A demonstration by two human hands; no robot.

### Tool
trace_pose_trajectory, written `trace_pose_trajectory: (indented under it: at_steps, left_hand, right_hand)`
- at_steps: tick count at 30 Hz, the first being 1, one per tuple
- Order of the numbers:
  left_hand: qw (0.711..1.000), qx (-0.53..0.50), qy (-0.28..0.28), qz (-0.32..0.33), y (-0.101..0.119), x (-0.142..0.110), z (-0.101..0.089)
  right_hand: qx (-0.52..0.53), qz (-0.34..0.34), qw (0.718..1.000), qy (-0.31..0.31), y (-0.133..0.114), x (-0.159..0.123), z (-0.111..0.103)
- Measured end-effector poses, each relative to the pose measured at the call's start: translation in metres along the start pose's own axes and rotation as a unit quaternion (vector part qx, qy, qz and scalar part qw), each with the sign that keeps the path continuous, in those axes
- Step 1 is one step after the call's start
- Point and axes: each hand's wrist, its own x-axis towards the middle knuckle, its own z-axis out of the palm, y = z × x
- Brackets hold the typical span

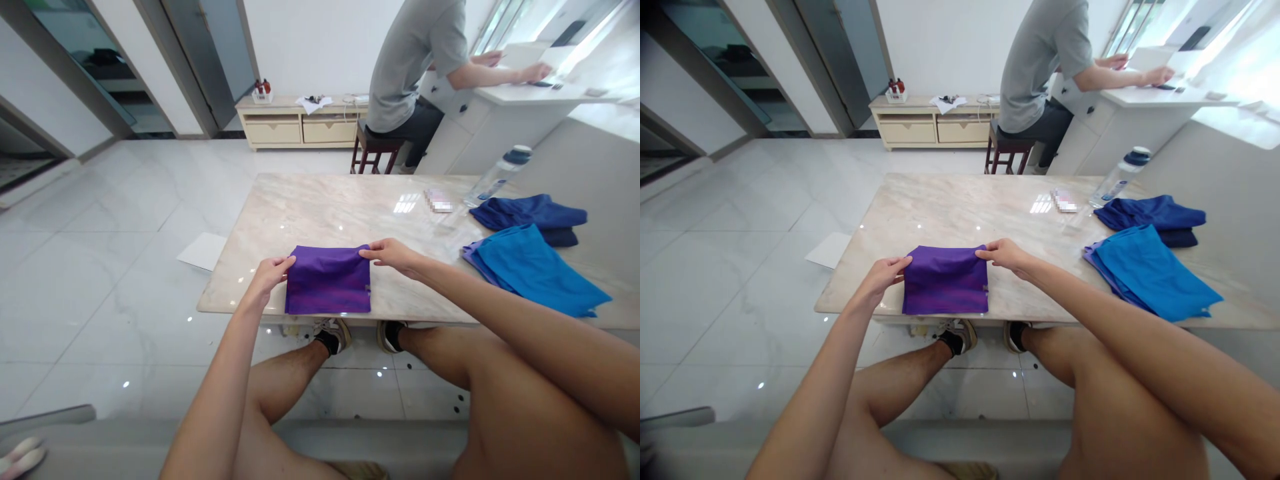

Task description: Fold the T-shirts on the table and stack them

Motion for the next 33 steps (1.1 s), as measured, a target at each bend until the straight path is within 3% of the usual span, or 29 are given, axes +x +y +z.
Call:
trace_pose_trajectory:
  at_steps: [6,12,16,19,23,28,31,33]
  left_hand:
    - [0.991,-0.112,0.031,0.071,0.008,-0.017,0.031]
    - [0.962,-0.188,0.112,0.166,0.019,-0.021,0.027]
    - [0.947,-0.164,0.171,0.219,0.023,-0.023,0.025]
    - [0.924,-0.112,0.223,0.288,0.029,-0.03,0.023]
    - [0.897,-0.096,0.224,0.369,0.04,-0.05,0.022]
    - [0.909,-0.104,0.237,0.326,0.041,-0.067,0.025]
    - [0.944,-0.105,0.205,0.237,0.026,-0.056,0.029]
    - [0.973,-0.074,0.166,0.143,0.012,-0.041,0.031]
  right_hand:
    - [0.017,-0.082,0.995,0.046,-0.016,-0.01,-0.015]
    - [0.025,-0.128,0.973,0.192,-0.022,-0.015,-0.016]
    - [0.006,-0.211,0.949,0.235,-0.025,-0.011,-0.013]
    - [-0.003,-0.3,0.915,0.271,-0.03,-0.014,-0.013]
    - [0.025,-0.376,0.888,0.262,-0.041,-0.027,-0.014]
    - [0.049,-0.359,0.893,0.266,-0.044,-0.024,-0.01]
    - [0.019,-0.319,0.91,0.266,-0.03,-0.001,-0.003]
    - [-0.025,-0.263,0.93,0.254,-0.016,0.018,0.001]
